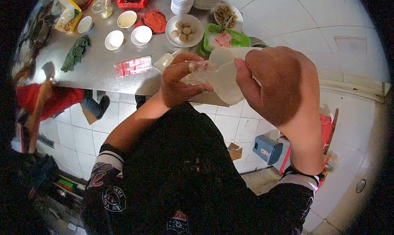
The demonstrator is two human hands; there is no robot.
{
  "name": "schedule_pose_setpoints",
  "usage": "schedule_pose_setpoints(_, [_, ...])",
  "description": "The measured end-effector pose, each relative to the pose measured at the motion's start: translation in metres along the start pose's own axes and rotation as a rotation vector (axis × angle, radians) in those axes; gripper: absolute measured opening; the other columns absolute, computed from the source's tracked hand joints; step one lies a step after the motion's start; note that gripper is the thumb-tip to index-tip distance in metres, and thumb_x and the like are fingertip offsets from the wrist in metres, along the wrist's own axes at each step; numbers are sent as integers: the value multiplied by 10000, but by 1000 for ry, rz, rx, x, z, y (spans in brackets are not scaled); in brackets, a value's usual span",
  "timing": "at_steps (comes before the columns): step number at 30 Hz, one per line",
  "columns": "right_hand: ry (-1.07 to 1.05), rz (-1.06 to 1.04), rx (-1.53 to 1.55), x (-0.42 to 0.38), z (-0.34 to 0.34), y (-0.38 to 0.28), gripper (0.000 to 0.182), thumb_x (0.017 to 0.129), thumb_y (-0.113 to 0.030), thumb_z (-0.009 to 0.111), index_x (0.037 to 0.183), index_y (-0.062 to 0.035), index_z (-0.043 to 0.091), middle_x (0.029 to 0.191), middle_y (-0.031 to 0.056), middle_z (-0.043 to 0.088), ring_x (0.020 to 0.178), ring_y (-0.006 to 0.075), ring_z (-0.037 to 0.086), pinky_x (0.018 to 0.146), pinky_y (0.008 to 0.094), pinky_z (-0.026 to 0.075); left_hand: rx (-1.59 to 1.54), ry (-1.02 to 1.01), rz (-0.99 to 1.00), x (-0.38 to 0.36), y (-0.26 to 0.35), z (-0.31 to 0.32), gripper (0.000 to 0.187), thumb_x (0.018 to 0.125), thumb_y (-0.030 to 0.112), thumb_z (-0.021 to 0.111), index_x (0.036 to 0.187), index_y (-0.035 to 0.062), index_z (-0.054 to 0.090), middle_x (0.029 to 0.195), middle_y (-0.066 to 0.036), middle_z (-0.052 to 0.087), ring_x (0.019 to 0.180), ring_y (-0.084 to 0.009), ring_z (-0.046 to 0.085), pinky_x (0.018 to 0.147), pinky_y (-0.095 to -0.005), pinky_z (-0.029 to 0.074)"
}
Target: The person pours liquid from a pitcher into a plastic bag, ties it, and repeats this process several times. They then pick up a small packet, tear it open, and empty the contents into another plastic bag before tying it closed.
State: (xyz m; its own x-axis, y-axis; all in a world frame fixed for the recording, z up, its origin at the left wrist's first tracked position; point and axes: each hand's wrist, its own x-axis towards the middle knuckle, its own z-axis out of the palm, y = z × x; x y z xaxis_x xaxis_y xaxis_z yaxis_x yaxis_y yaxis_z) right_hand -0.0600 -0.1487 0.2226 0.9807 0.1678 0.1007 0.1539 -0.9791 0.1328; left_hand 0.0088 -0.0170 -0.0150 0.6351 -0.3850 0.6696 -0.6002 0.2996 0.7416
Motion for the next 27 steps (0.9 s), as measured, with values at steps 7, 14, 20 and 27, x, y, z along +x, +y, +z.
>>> schedule_pose_setpoints(7, [-28,16,-25,1,-2,-4,261,856,-194,681,660,-66,566,634,123,579,618,355,583,580,449,467,24,-9,-2,-1,0,-1,590,605,274,938,1108,63,715,1062,-122,694,1028,-282,650,862,-384,547])
schedule_pose_setpoints(14, [-36,14,-41,2,-4,-7,286,860,-201,674,638,-66,555,627,132,569,617,365,574,571,457,452,3,-15,-8,-2,2,-1,576,597,239,939,1098,59,720,1072,-127,685,1041,-286,643,883,-379,540])
schedule_pose_setpoints(20, [-24,31,-34,2,-5,-13,282,861,-207,669,644,-65,559,632,131,571,622,365,576,569,453,451,-23,-28,-81,-5,8,-2,561,607,217,934,1102,61,719,1088,-126,683,1057,-286,640,896,-380,538])
schedule_pose_setpoints(27, [-1,-7,-46,1,-4,-14,263,851,-202,680,654,-68,569,647,128,586,628,358,584,574,452,456,-68,20,-82,-8,9,1,501,630,215,920,1082,100,737,1042,-78,712,1073,-256,635,914,-378,489])
